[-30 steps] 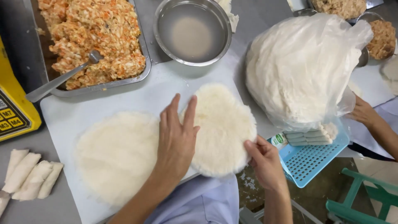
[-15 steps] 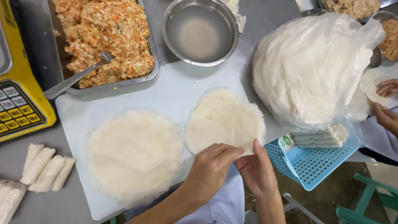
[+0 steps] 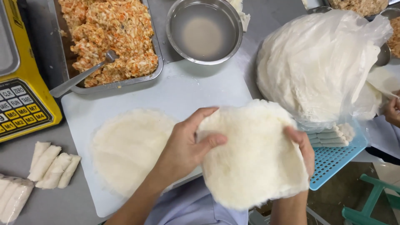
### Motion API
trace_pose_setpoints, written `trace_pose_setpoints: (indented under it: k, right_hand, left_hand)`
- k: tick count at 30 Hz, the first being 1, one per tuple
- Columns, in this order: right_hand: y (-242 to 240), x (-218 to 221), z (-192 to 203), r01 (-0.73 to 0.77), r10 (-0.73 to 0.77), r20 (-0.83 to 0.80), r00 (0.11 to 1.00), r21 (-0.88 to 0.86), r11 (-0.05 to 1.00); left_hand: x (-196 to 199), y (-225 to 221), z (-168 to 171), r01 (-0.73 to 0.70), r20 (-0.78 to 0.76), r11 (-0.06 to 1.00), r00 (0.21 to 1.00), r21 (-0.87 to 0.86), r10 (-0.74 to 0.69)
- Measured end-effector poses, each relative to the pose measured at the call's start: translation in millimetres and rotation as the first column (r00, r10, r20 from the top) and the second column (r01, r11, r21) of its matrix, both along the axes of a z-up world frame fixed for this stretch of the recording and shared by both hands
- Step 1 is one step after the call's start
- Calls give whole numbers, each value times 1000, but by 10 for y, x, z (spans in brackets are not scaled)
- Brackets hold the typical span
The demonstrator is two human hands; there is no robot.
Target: Separating individual spring roll wrappers from a large stack on a production table
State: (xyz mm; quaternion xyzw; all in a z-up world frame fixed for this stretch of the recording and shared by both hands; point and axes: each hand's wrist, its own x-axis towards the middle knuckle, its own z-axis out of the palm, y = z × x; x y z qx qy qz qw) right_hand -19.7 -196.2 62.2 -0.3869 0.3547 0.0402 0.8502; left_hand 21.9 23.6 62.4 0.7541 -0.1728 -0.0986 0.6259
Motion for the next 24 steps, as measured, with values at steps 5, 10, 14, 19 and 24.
trace_pose_setpoints:
  k: [5,10,14,19,24]
  right_hand:
    - [-117,-74,-374,-274,-11,490,871,505,819]
    - [13,-289,-737,-248,156,301,941,299,921]
    - [-88,-334,-770,-133,157,94,983,-218,967]
    - [-9,-384,-559,-125,151,66,986,-300,946]
    - [65,-417,-491,-102,175,192,966,-339,935]
  left_hand:
    - [-144,32,-183,-457,-338,859,866,-231,369]
    - [-221,146,-363,-357,-301,920,870,164,391]
    - [-322,203,-397,-419,414,801,878,428,239]
    - [-504,-133,-581,-272,387,913,911,304,142]
    - [-564,-485,-669,-136,437,957,899,256,11]
